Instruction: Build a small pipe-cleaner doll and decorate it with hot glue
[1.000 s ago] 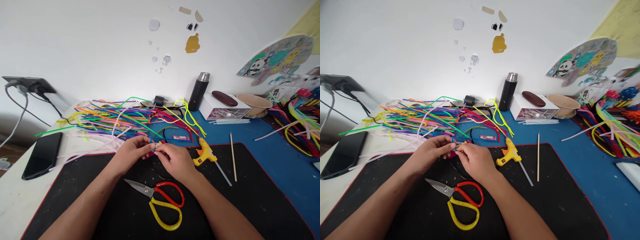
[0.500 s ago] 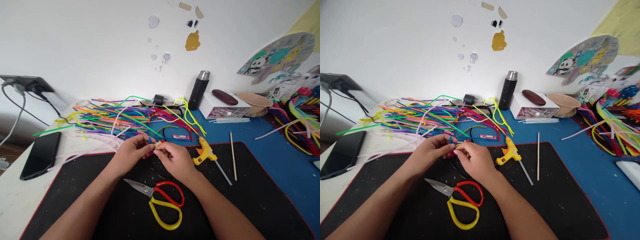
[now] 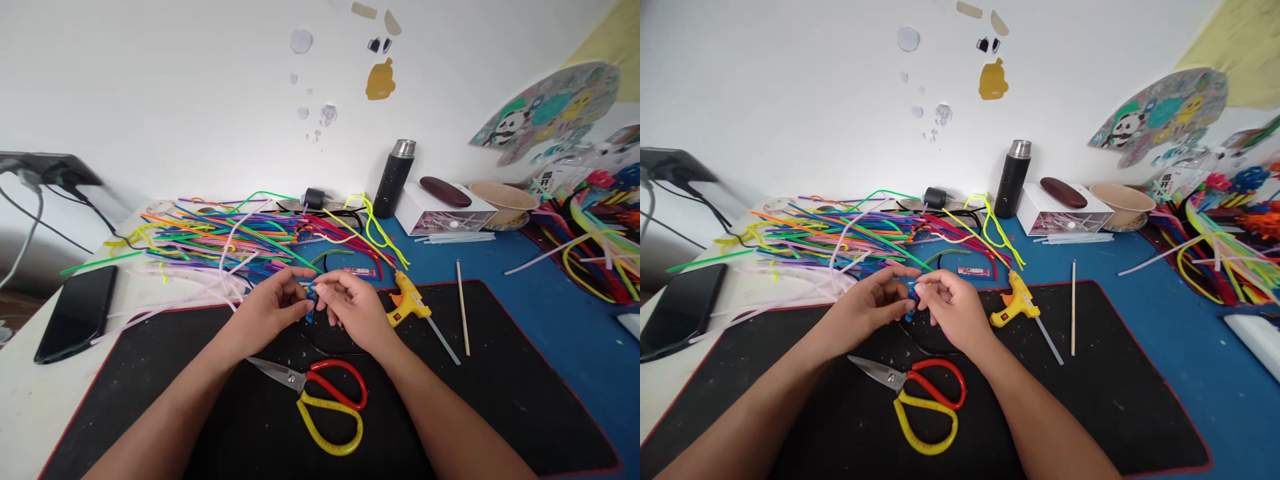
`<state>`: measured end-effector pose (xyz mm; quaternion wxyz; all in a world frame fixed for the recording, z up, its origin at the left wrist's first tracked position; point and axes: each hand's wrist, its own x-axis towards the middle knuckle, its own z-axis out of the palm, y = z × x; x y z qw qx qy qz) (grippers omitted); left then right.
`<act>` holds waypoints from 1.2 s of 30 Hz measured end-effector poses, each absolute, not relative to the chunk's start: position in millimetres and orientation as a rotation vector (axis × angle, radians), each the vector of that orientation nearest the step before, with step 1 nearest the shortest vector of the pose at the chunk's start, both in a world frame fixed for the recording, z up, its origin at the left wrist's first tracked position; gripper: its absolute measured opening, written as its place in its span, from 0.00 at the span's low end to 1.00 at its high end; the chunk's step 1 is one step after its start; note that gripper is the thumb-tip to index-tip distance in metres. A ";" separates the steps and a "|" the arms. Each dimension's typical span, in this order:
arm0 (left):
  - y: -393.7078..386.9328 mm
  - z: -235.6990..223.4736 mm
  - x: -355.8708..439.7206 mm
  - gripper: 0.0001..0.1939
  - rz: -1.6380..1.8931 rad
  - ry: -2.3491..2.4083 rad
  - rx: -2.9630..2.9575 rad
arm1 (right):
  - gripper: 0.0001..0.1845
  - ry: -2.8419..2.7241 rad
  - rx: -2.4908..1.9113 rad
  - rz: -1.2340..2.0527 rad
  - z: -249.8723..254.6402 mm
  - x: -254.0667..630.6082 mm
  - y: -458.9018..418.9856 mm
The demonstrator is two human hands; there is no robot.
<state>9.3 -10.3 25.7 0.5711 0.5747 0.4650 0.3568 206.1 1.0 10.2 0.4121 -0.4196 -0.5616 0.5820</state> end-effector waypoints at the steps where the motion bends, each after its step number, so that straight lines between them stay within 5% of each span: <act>1: -11.4 24.8 10.3 0.27 0.830 1.090 1.368 | 0.15 -1.416 -1.052 1.476 10.1 206.0 0.9; 36: -19.2 24.7 15.5 0.31 0.713 0.984 1.412 | 0.24 -1.170 -1.074 1.643 7.5 211.7 7.3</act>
